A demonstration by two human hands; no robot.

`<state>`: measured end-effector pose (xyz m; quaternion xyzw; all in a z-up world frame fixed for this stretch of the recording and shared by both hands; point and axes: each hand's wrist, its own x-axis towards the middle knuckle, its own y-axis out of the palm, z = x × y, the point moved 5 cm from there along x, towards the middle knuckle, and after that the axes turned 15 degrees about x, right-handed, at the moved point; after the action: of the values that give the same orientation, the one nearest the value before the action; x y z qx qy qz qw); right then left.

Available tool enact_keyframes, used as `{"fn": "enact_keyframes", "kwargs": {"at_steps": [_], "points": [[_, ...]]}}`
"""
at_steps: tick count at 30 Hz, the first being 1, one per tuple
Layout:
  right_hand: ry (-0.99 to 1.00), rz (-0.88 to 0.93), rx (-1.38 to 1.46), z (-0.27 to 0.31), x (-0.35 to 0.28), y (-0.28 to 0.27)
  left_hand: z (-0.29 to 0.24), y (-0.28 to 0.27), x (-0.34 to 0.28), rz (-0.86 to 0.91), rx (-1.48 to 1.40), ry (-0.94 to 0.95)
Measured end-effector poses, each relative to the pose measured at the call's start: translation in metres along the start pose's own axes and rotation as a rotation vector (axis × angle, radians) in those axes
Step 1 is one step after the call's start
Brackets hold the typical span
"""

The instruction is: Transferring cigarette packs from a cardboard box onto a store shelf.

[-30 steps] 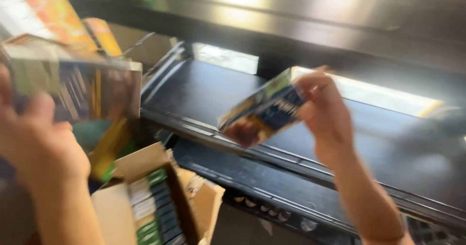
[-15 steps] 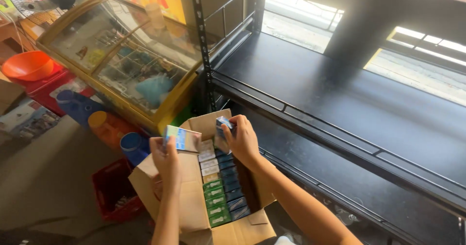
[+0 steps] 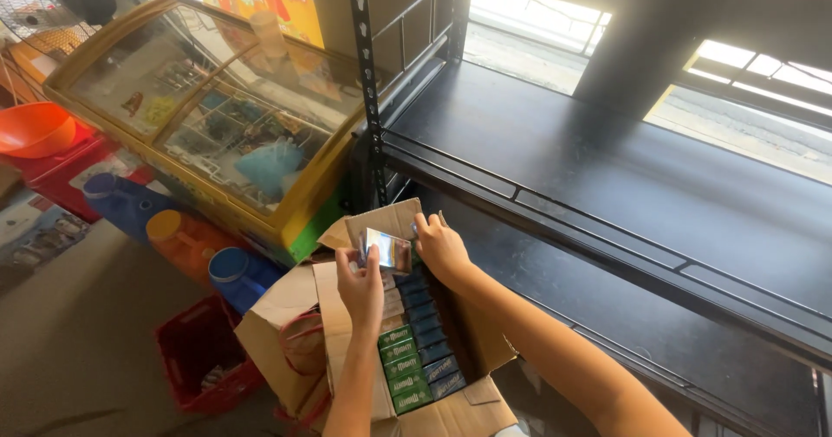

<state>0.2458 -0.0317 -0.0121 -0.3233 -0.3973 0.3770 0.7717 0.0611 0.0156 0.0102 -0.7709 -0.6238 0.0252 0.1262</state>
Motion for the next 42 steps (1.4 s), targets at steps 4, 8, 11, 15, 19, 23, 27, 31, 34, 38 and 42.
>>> {"fn": "enact_keyframes", "kwargs": {"at_steps": [4,8,11,15,19,23,27,31,34,38,42], "points": [[0.134,0.061,0.126,-0.03,-0.015,0.046,0.014,0.003,-0.008,0.023,-0.065,-0.078],[-0.025,0.278,0.086,-0.072,-0.028,0.102,0.022,0.001,-0.006,0.01,-0.151,-0.05],[0.158,0.36,0.185,-0.023,-0.021,0.037,0.021,-0.001,-0.007,0.024,-0.114,-0.097],[-0.015,-0.057,0.492,-0.037,-0.001,0.007,0.026,0.008,0.002,0.012,0.03,-0.055],[-0.054,0.213,1.058,-0.01,-0.001,-0.021,0.014,0.027,0.011,0.12,0.199,0.182],[0.053,0.173,0.816,-0.017,-0.011,-0.034,0.01,0.044,0.016,0.224,0.198,0.248],[0.019,-0.101,0.504,-0.008,-0.027,-0.067,0.029,0.069,0.015,0.374,0.121,0.199],[0.071,-0.136,0.427,0.006,-0.035,-0.082,0.03,0.091,-0.006,0.332,0.686,0.599],[0.096,-0.087,0.336,0.001,-0.042,-0.07,0.053,0.104,-0.003,0.27,0.872,0.736],[0.193,-0.107,0.323,-0.013,-0.056,-0.053,0.069,0.111,0.002,0.176,0.94,0.759],[0.066,-0.105,0.272,-0.004,-0.07,-0.033,0.066,0.11,0.006,0.282,1.037,0.683]]}}
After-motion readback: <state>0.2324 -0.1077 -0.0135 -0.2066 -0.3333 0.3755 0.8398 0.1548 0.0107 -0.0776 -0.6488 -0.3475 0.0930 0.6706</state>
